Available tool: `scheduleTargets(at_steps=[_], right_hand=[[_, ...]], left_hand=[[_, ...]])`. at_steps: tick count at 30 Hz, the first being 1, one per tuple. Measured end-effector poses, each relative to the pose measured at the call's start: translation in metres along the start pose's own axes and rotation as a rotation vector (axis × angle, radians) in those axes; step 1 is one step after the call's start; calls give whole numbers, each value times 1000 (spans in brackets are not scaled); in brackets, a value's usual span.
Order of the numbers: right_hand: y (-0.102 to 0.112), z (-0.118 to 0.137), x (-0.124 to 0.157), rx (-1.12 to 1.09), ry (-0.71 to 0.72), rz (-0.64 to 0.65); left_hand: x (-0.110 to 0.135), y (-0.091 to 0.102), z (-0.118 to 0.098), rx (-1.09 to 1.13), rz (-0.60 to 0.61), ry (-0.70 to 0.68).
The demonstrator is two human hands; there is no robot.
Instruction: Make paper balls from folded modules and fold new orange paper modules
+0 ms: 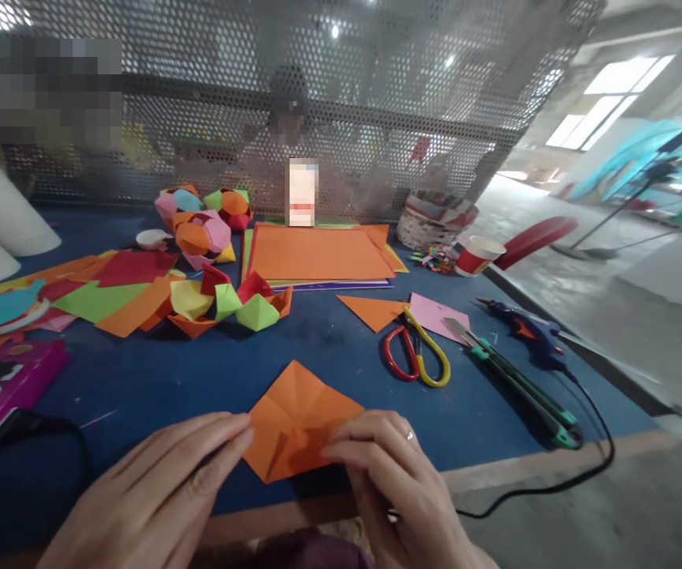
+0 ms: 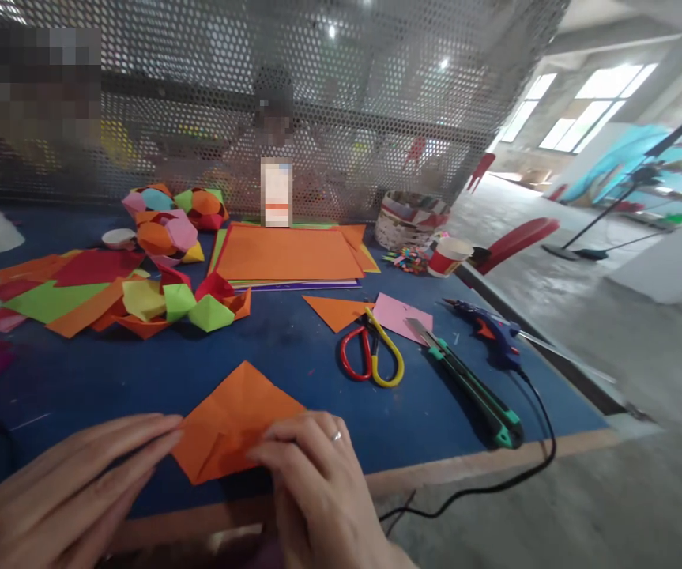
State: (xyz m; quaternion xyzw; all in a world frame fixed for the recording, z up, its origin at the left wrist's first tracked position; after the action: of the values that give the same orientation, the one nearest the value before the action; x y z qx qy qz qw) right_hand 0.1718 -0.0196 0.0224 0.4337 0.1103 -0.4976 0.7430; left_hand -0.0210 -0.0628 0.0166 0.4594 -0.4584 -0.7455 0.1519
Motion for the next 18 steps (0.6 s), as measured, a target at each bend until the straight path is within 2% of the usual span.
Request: scheduleTargets(at_steps=[4,8,12,15,18], right_hand=[[-8,4,5,33,44,21],[-13,0,5,133,37,50],[-14,0,4,170,40,42],[-14,0,3,168,37,42],[-15,0,2,185,38,43]], left_hand=[[4,-6,12,-61,34,22],[0,-22,16,-86,77,80],[-9,-28,20,-74,57,172],[-19,-25,13,1,30,106],[-23,-15,5,78,-49,25]])
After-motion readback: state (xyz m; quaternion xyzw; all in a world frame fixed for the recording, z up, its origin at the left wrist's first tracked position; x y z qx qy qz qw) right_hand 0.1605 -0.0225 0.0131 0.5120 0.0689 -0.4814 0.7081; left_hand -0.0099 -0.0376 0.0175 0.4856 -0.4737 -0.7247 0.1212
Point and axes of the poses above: each hand's wrist, its own x-axis away from the middle knuckle, its own y-axis out of the back of the hand, z = x × y, the point moved 9 cm from there along -x, towards the middle knuckle, and after that the axes turned 10 degrees about -x, right-handed, at the moved point
